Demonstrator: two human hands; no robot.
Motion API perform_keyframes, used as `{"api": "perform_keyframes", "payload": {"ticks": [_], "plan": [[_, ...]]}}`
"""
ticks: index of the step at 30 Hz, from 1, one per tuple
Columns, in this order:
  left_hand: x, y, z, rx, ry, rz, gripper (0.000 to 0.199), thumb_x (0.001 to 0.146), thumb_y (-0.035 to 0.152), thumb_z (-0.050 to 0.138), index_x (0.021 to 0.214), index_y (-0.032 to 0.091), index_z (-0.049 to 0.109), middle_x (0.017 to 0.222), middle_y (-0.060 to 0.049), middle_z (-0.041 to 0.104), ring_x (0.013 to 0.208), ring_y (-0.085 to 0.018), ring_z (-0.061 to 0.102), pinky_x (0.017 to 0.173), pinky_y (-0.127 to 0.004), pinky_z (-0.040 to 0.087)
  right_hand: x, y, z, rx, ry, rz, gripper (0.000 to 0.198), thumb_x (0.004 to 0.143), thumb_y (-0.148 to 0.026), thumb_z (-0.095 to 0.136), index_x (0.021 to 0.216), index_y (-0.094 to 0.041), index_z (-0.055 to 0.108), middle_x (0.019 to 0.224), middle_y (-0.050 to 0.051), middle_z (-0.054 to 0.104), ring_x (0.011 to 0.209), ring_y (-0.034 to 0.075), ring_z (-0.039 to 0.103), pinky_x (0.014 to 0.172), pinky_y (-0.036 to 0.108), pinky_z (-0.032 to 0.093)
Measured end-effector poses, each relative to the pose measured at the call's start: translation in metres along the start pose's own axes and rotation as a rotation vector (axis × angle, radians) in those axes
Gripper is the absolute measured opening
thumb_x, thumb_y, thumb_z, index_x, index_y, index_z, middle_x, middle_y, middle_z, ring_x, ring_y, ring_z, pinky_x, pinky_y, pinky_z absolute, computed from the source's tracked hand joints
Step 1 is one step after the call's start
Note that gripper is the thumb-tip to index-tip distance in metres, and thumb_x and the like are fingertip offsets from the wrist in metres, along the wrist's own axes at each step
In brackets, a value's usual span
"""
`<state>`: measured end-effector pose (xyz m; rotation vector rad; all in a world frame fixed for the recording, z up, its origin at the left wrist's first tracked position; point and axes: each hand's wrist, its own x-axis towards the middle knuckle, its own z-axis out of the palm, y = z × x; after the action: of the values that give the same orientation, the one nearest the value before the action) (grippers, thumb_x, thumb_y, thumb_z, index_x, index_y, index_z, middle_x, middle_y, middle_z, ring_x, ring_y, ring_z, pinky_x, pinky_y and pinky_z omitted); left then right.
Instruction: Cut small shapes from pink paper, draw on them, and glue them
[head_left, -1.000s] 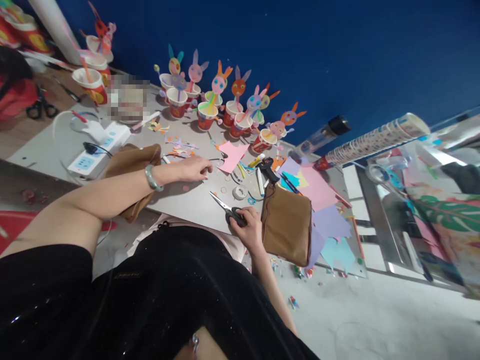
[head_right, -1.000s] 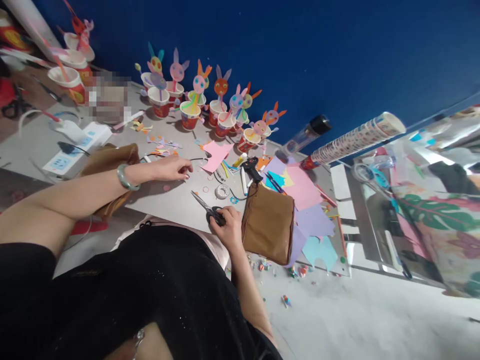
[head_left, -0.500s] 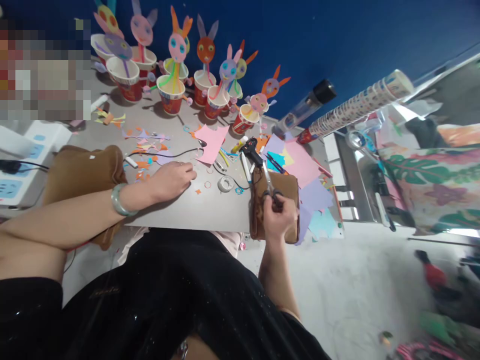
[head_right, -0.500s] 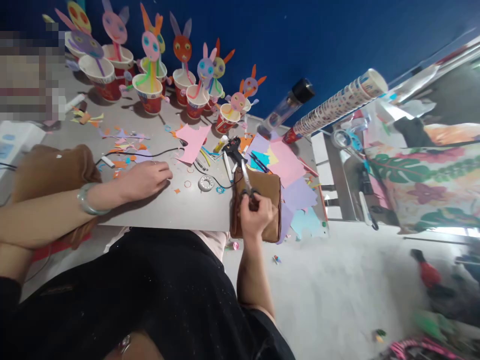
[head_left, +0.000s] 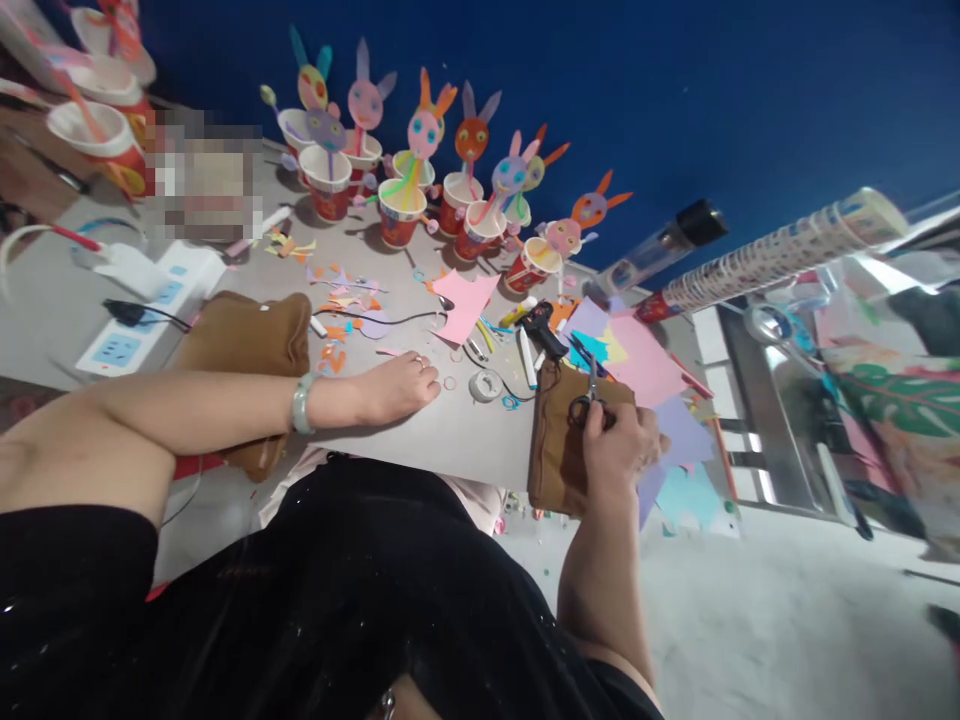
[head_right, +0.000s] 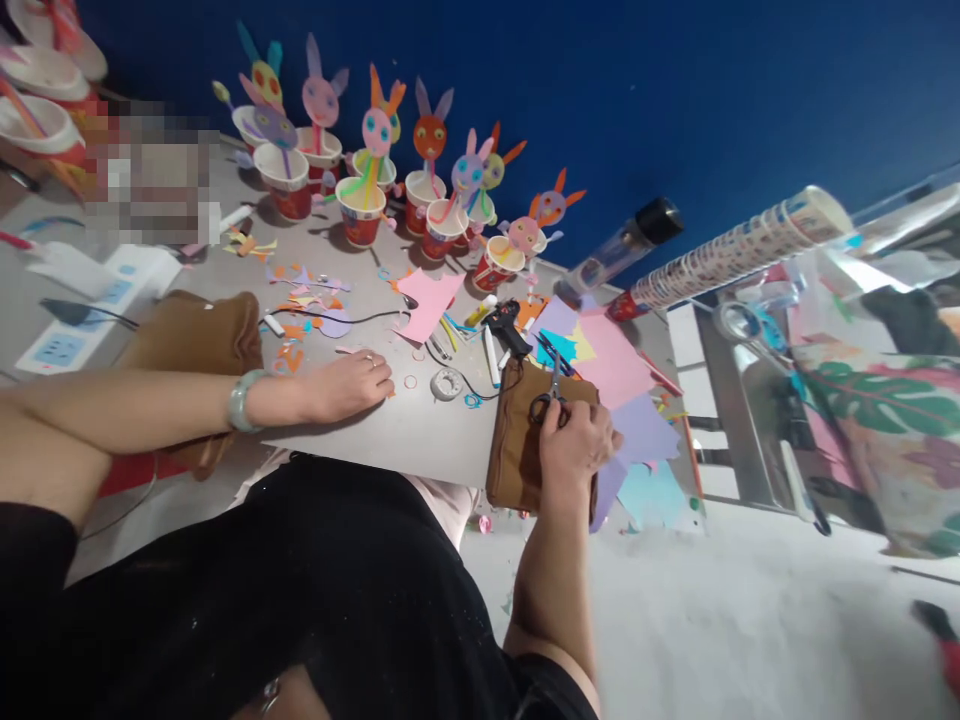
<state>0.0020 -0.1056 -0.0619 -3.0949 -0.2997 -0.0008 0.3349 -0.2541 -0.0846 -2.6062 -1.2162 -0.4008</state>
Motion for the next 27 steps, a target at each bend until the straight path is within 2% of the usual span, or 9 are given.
{"api": "perform_keyframes", "payload": {"ticks": [7,14,19,27], "plan": [[0.005,0.004,0.006,-0.117,-0.017,-0.058,0.027,0.091,-0.001,0.044,0.089,0.011,0.068,0.083,-0.013,0.073,0.075,-0.022,0.067,0.067,-0.034,0.048,-0.004,-0.011,0.001,0.057,-0.018,0.012,0.028,0.087,-0.042,0.054,0.09,-0.018,0.067,0.105,0.016,0.064,0.104,0.034,0.054,0.094,0.05,0.035],[-0.002,-0.004,0.0,-0.157,-0.047,-0.058,0.02,0.092,0.001,0.05,0.092,0.013,0.067,0.081,-0.01,0.074,0.074,-0.021,0.068,0.065,-0.031,0.047,-0.016,-0.014,0.006,0.14,-0.012,0.018,0.034,0.085,-0.05,0.056,0.097,-0.019,0.067,0.112,0.016,0.061,0.11,0.035,0.051,0.098,0.05,0.037],[-0.005,-0.006,-0.003,-0.186,-0.071,-0.059,0.023,0.091,0.001,0.048,0.096,0.013,0.067,0.082,-0.01,0.074,0.074,-0.022,0.07,0.063,-0.032,0.047,-0.017,-0.018,0.004,0.153,-0.069,-0.001,0.038,0.084,-0.052,0.057,0.099,-0.019,0.069,0.118,0.018,0.06,0.114,0.037,0.049,0.099,0.055,0.036],[-0.006,-0.006,-0.006,-0.218,-0.102,-0.064,0.024,0.09,0.0,0.05,0.096,0.012,0.069,0.083,-0.011,0.075,0.077,-0.023,0.072,0.065,-0.033,0.048,-0.017,-0.044,-0.004,0.179,-0.154,-0.168,0.037,0.088,-0.054,0.055,0.097,-0.02,0.069,0.127,0.018,0.06,0.12,0.037,0.046,0.103,0.057,0.034]]}}
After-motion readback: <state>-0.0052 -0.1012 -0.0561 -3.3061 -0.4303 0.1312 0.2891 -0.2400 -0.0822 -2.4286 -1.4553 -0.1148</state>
